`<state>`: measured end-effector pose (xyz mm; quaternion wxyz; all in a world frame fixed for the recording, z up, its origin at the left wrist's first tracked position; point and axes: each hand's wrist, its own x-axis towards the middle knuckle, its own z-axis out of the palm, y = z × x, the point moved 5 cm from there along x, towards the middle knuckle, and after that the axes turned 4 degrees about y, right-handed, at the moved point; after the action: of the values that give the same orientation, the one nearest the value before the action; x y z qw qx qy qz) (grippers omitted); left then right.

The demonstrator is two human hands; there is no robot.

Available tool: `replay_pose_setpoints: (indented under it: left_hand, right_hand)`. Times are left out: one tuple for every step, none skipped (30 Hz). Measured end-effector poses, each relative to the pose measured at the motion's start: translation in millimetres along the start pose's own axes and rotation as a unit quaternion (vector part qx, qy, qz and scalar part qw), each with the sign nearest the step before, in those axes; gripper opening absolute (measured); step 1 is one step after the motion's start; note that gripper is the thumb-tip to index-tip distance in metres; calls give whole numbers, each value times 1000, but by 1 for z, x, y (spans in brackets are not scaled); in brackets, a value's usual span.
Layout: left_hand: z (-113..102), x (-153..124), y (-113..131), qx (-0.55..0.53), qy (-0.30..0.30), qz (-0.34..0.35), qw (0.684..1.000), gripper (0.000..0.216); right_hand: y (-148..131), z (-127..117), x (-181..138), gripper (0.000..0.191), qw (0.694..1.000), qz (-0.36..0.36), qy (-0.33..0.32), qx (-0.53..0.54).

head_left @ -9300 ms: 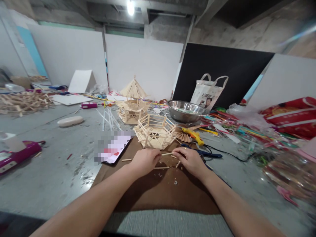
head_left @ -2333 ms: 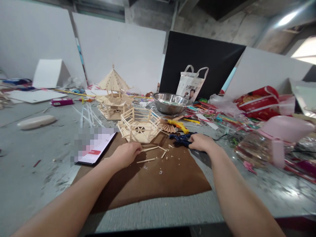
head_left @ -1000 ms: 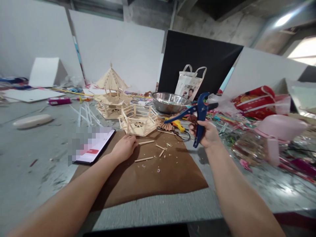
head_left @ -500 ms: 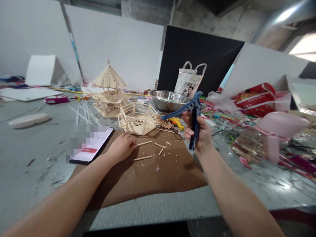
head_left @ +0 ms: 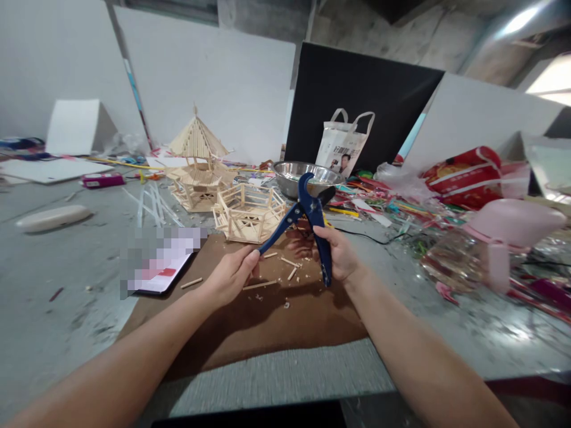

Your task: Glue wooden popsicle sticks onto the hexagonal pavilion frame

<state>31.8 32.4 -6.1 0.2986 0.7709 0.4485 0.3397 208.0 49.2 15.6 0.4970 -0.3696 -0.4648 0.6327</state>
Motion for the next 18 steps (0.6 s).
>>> replay_pose_setpoints:
  left_hand:
    - [0, 0, 1, -1, 2, 3, 1000, 44]
    - [-1, 1, 2, -1, 5, 10, 1000, 42]
    - [0, 1, 2, 0, 5, 16, 1000, 41]
    - [0, 1, 3, 3, 1, 21, 1000, 40]
    - [2, 1, 4, 6, -5, 24, 1000, 40]
    - [4, 0, 4, 11, -12, 26, 1000, 40]
    - [6, 0, 5, 18, -20, 29, 999, 39]
    - [8, -1, 6, 30, -30, 32, 999, 39]
    - [11, -2, 7, 46, -42, 36, 997, 39]
    - [13, -2, 9, 65, -57, 41, 995, 38]
    - [14, -3, 11, 86, -74, 47, 992, 36]
    - [14, -3, 12, 110, -89, 54, 988, 36]
    - [13, -2, 13, 135, -96, 62, 984, 36]
    - [9, -1, 13, 161, -89, 67, 981, 37]
    - [5, 1, 12, 188, -74, 69, 977, 38]
    - [-1, 3, 9, 217, -45, 66, 973, 38]
    - [-6, 5, 5, 248, -12, 59, 967, 37]
    - [-10, 7, -1, 284, 9, 51, 958, 36]
  right_hand:
    - [1, 3, -1, 34, 1000, -5, -7, 3]
    - [1, 5, -2, 35, 1000, -8, -17, 6]
    - [2, 7, -3, 36, 1000, -11, -26, 6]
    - [3, 10, -4, 37, 999, -13, -36, 2]
    - [4, 11, -5, 39, 999, -12, -44, -6]
    - [6, 13, -7, 41, 999, -11, -47, -18]
    - [8, 15, -8, 42, 998, -8, -46, -32]
    - [9, 17, -9, 43, 998, -5, -44, -44]
    - [11, 19, -10, 43, 998, -4, -44, -51]
    - [12, 22, -10, 42, 998, -5, -47, -50]
    - [11, 24, -11, 41, 998, -10, -53, -42]
    - [10, 27, -11, 39, 998, -17, -61, -30]
    - [9, 28, -10, 38, 997, -25, -67, -19]
    - [7, 27, -10, 35, 997, -35, -68, -12]
    - [4, 25, -9, 32, 997, -46, -58, -12]
    - [1, 20, -7, 29, 997, -57, -38, -22]
    - [-2, 13, -5, 27, 997, -70, -7, -44]
    - [-5, 6, -4, 25, 993, -85, 30, -77]
